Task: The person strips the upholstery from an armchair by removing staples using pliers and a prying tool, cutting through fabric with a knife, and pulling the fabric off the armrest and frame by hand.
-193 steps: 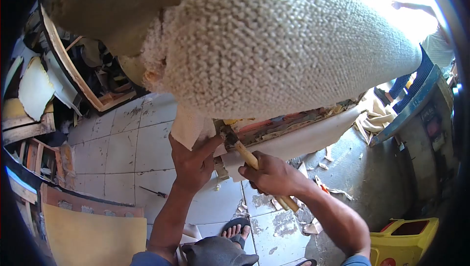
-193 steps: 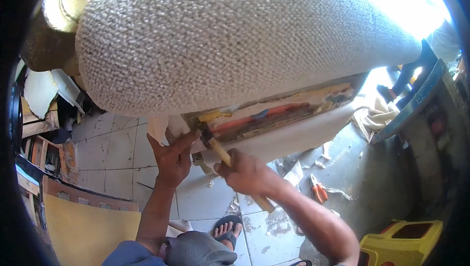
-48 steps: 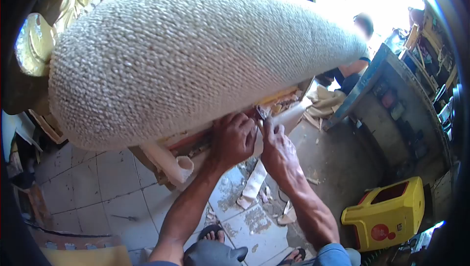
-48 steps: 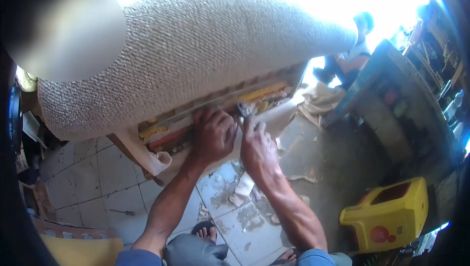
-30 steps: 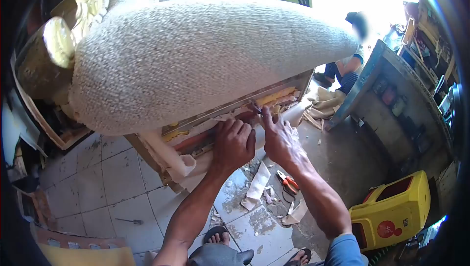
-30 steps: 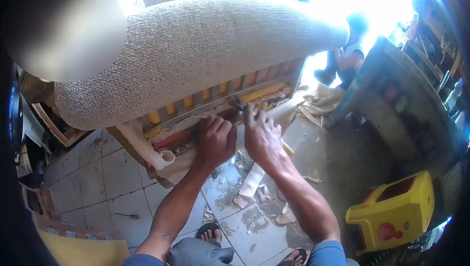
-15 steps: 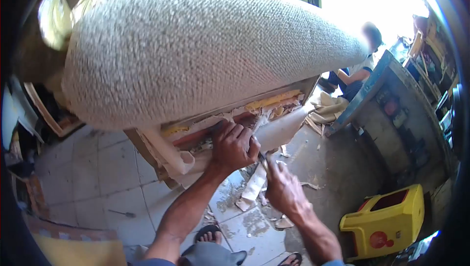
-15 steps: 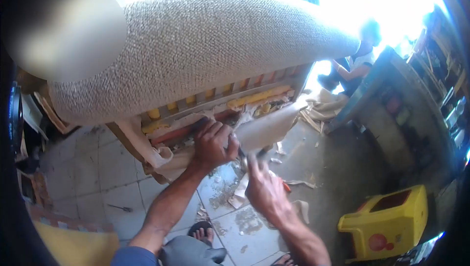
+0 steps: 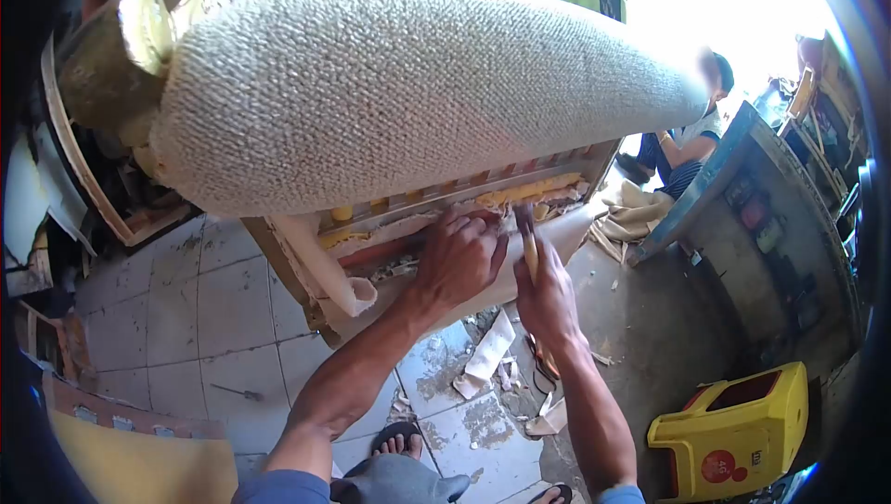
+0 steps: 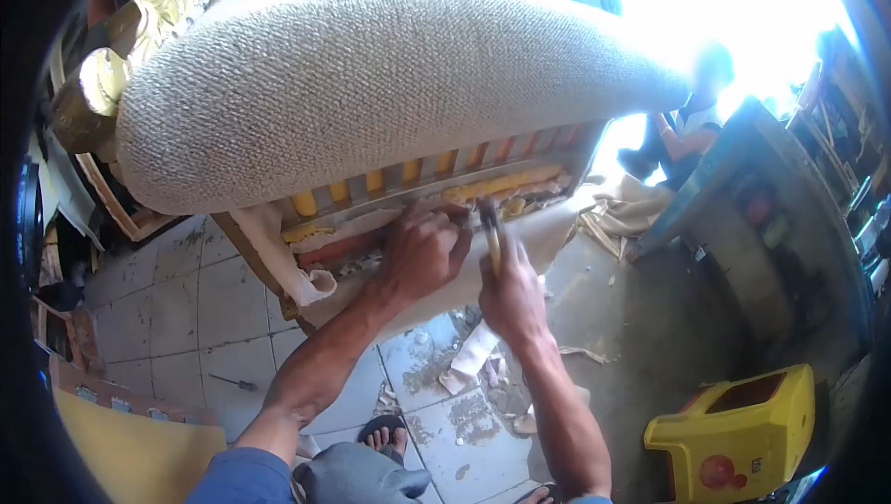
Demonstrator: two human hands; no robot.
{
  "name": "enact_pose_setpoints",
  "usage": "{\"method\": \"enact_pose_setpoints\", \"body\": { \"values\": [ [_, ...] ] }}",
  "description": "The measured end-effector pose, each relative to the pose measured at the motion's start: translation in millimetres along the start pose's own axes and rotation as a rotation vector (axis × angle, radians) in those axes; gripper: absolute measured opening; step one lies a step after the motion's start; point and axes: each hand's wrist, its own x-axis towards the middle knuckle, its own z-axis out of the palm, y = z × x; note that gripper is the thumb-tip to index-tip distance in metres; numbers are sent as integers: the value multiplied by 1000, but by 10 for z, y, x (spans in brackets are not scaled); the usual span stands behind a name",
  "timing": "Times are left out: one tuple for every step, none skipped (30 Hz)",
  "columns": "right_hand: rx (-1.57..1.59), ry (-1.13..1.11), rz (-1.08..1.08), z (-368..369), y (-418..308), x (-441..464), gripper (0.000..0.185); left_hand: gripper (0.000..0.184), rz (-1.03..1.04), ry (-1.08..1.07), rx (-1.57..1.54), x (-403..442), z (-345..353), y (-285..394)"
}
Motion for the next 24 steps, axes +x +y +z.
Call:
{"method": "enact_pose_setpoints", "body": {
  "values": [
    [3, 43, 11, 66, 6, 81, 57, 29, -140, -73, 65, 12, -36, 109],
    [9, 37, 21, 212, 125, 88, 57, 29, -267, -147, 136, 37, -44, 173],
    [49, 153, -39, 407, 291, 196, 58, 25, -489, -206, 92, -79, 3, 321],
    [94, 267, -96, 527, 331, 288, 58, 22, -714, -266, 48, -383, 31, 552],
    [110, 263, -94, 617, 392, 293, 58, 25, -677, -275, -106, -763, 34, 729],
    [111, 318, -90, 665, 419, 319, 56, 30, -998, -688, -228, -952, 15, 908],
    [108, 368, -82, 670, 393, 306, 55, 29, -764, -722, -581, -1279, -8, 1030],
    [180, 354, -92, 617, 371, 295, 49, 28, -708, -930, -652, -1602, -5, 1036],
    [274, 211, 110, 582, 404, 273, 40, 26, -648, -1141, -728, -1580, -262, 1129],
    [231, 222, 51, 571, 417, 218, 39, 24, -651, -1160, -643, -1356, -383, 1016],
    [184, 253, -26, 529, 416, 262, 38, 21, -609, -743, -645, -1318, -426, 884],
    [187, 271, -30, 481, 379, 303, 38, 15, -534, -498, -431, -1093, -498, 752],
    [357, 161, 134, 430, 331, 269, 38, 12, -540, -310, -258, -855, -606, 681],
    [523, 47, 296, 368, 291, 230, 39, 9, -472, -152, -162, -675, -608, 541],
    [518, 56, 291, 311, 255, 193, 39, 9, -440, -70, -95, -502, -610, 445],
    [599, 36, 310, 266, 214, 119, 37, 15, -342, -21, -52, -398, -578, 325],
    [679, 15, 324, 199, 141, 68, 36, 15, -336, -14, -54, -333, -491, 216],
    [685, -67, 345, 87, 39, 1, 40, 22, -300, 48, 92, -299, -386, 106],
    [683, -68, 354, -6, -19, -46, 40, 30, -270, 97, 234, -328, -319, 72],
    [697, -221, 311, -94, -56, -68, 43, 46, -318, -7, 298, -399, -281, 99],
    [708, -368, 260, -189, -105, -49, 45, 46, -314, -6, 291, -423, -234, 95],
    [756, -525, 391, -298, -186, 28, 52, 50, -355, 64, 269, -447, -196, 94],
    [731, -589, 434, -348, -226, 110, 54, 53, -398, 137, 249, -466, -178, 109],
    [692, -620, 458, -307, -157, 206, 57, 53, -394, 147, 242, -454, -188, 118]
  ]
}}
